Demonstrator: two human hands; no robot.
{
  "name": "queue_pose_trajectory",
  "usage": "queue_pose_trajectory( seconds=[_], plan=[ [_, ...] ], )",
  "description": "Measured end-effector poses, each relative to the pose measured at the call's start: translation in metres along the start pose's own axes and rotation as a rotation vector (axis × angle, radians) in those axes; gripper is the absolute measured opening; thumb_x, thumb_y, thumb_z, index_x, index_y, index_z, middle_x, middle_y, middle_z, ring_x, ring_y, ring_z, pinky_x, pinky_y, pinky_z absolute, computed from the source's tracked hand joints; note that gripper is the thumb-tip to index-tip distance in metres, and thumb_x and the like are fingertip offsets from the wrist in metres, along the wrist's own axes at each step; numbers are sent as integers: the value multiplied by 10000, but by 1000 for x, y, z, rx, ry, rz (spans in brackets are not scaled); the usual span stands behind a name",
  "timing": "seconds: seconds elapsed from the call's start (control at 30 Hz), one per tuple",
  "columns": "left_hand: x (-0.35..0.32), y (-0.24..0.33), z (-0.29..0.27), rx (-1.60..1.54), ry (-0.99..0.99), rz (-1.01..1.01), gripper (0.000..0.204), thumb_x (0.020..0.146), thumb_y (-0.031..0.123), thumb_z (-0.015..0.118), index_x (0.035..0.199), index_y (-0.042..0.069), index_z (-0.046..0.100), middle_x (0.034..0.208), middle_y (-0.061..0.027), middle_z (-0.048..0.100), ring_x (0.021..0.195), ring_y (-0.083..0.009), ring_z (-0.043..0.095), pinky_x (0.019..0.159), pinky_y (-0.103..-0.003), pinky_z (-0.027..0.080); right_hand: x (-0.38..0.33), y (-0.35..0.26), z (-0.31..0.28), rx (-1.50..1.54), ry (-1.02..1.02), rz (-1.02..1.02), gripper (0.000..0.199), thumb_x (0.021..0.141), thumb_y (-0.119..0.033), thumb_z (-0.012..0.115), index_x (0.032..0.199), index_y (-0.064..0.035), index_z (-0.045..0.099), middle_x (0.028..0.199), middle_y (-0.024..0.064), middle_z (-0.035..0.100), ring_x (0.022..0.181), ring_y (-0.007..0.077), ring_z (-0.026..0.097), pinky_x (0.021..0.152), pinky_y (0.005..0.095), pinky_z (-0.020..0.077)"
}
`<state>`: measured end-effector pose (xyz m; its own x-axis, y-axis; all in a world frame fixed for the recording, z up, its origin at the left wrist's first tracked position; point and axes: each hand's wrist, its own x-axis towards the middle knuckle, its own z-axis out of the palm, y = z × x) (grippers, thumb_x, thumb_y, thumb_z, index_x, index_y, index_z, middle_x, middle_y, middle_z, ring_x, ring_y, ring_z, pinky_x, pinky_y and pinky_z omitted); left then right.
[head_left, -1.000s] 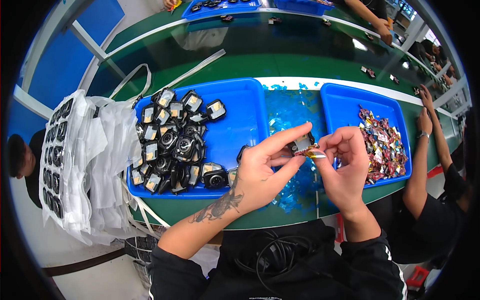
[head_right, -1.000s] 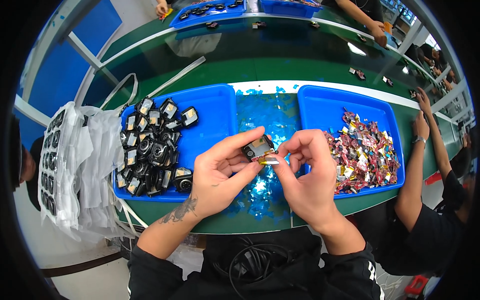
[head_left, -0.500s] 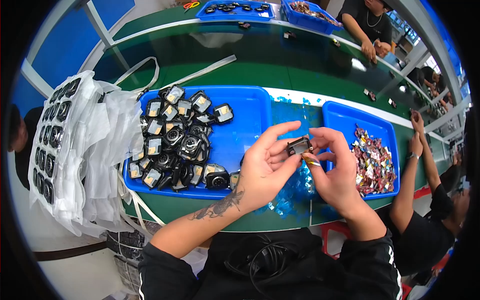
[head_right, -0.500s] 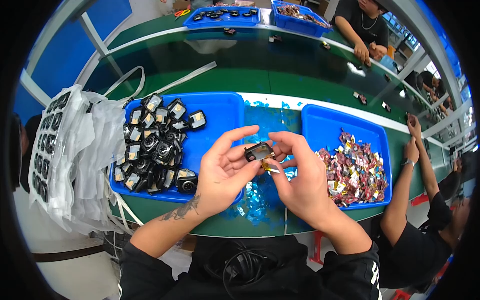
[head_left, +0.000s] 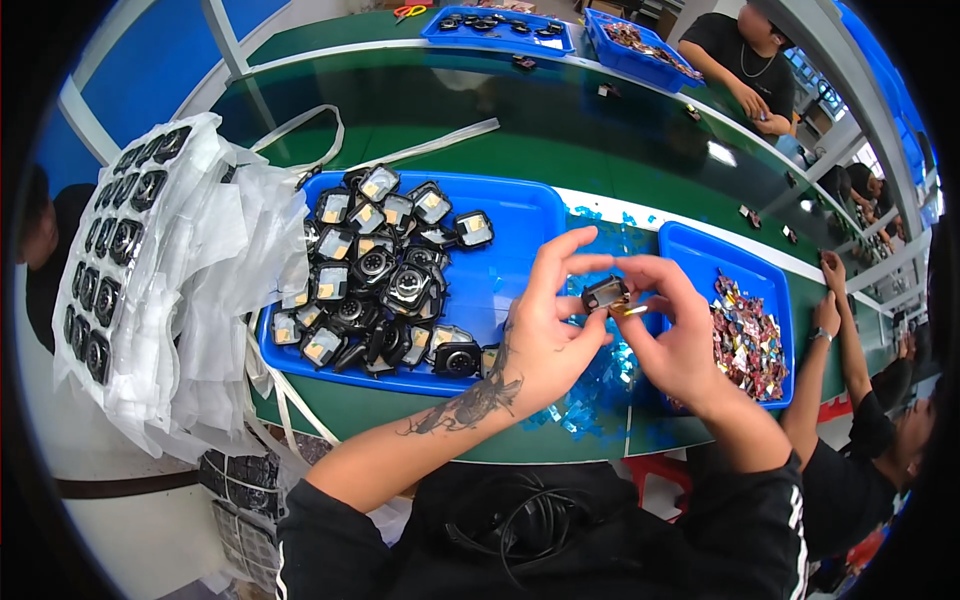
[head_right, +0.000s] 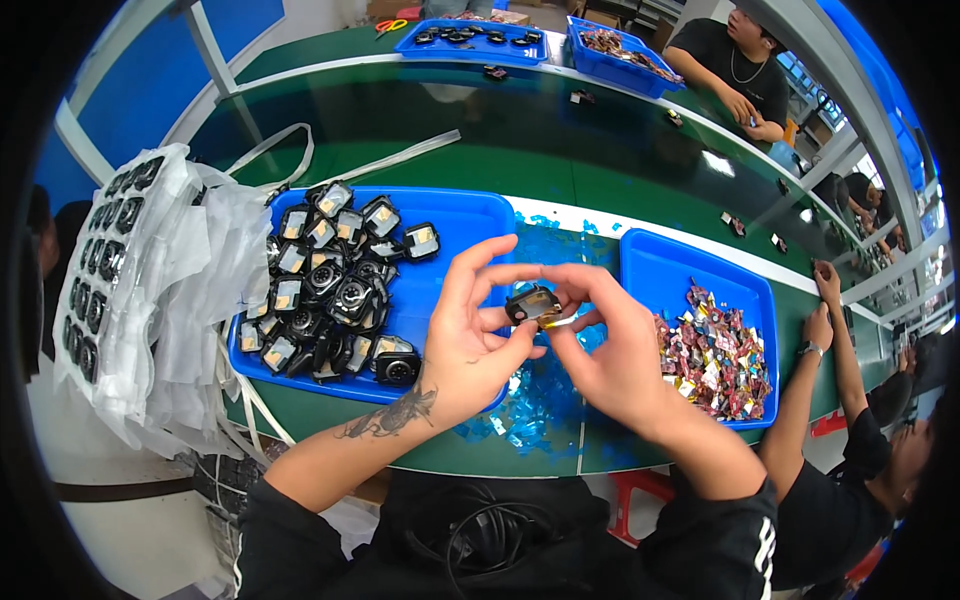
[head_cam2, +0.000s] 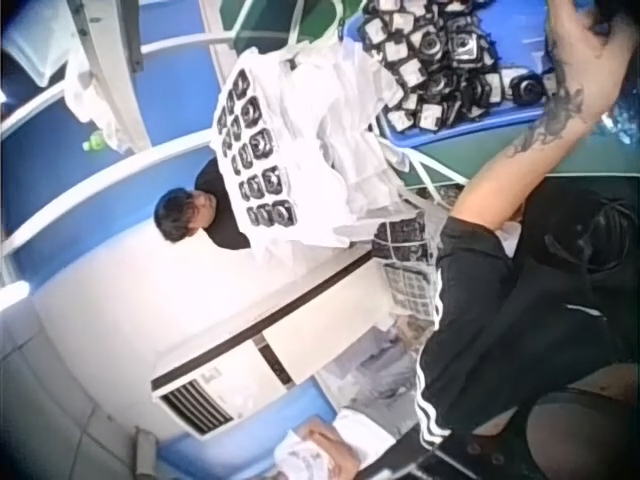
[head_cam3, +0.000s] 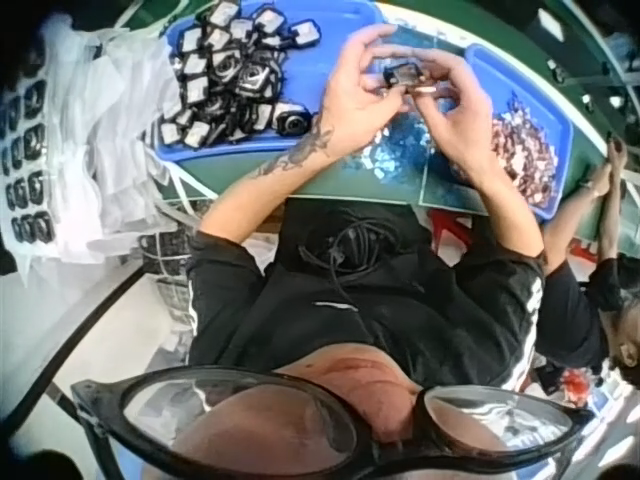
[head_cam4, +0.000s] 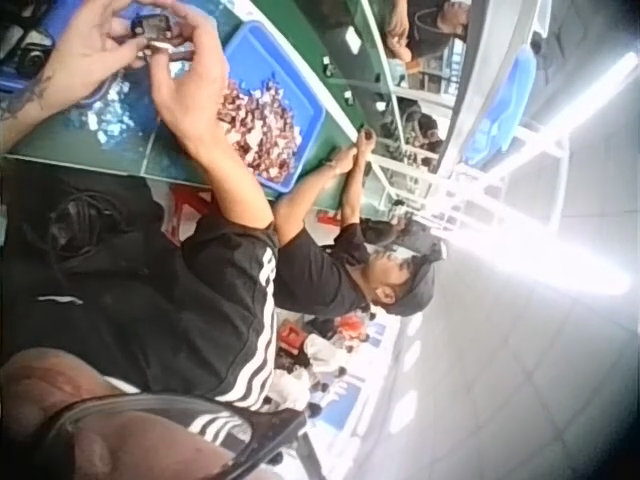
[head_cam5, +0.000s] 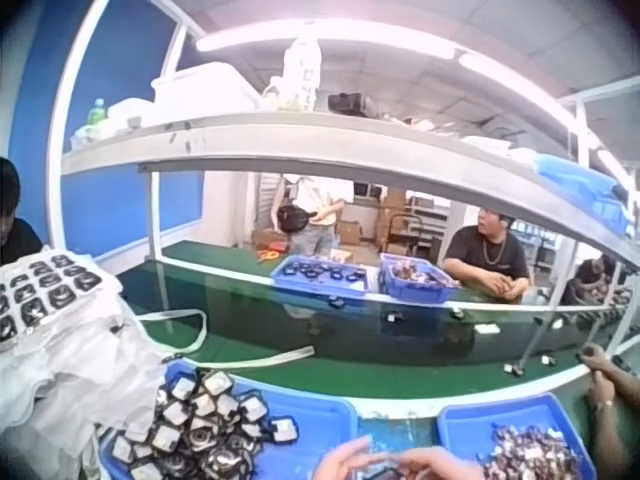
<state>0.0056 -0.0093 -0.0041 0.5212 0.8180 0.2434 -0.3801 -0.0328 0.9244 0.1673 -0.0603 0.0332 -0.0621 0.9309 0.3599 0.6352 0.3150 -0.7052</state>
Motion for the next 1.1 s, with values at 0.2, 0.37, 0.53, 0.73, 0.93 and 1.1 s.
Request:
queue_pose_trajectory(
  seconds=[0.2,0.37,0.53,0.73,0.93,1.1],
  plan=[
    [27,10,-34,1390,83,323,682,868,191,657,1449,45,332,1413,-252,406,1306,-386,422,1029,-559,363,82,64,-30,246,-206,329,466,833,3,637,1264,-3,461,827,90,700,763,104,646,666,220,483],
    [20,-38,-68,1987,105,101,522,916,281,577,1305,-39,442,1373,-280,475,1367,-363,345,1123,-637,113,148,165,-46,9,-34,707,512,686,27,799,1141,-6,566,943,112,631,793,172,644,655,279,548],
    [19,-22,-61,1961,113,119,242,862,122,568,1096,68,544,1323,-211,532,1270,-336,435,1112,-628,167,161,188,-50,48,-123,790,451,691,35,787,1093,-2,587,930,91,635,804,181,642,671,286,556],
    [21,-11,-57,1787,148,253,192,810,17,564,995,64,581,960,-82,602,1021,-257,540,1089,-619,255,154,203,-55,-47,-72,723,379,705,0,789,1051,-12,634,943,97,654,822,193,650,705,314,544],
    [19,-22,-61,1736,74,378,347,800,-2,543,1142,56,551,1123,-141,605,1149,-296,499,1092,-668,194,128,201,-60,-337,20,507,440,719,-201,815,1074,-14,635,837,107,667,805,210,661,744,321,510],
    [17,-22,-58,1729,4,324,335,816,62,581,1147,31,543,1171,-177,591,1210,-315,472,1090,-692,158,123,200,-69,-343,27,454,437,738,-230,798,1082,-16,633,857,123,676,824,233,667,754,336,518]
  ],
)
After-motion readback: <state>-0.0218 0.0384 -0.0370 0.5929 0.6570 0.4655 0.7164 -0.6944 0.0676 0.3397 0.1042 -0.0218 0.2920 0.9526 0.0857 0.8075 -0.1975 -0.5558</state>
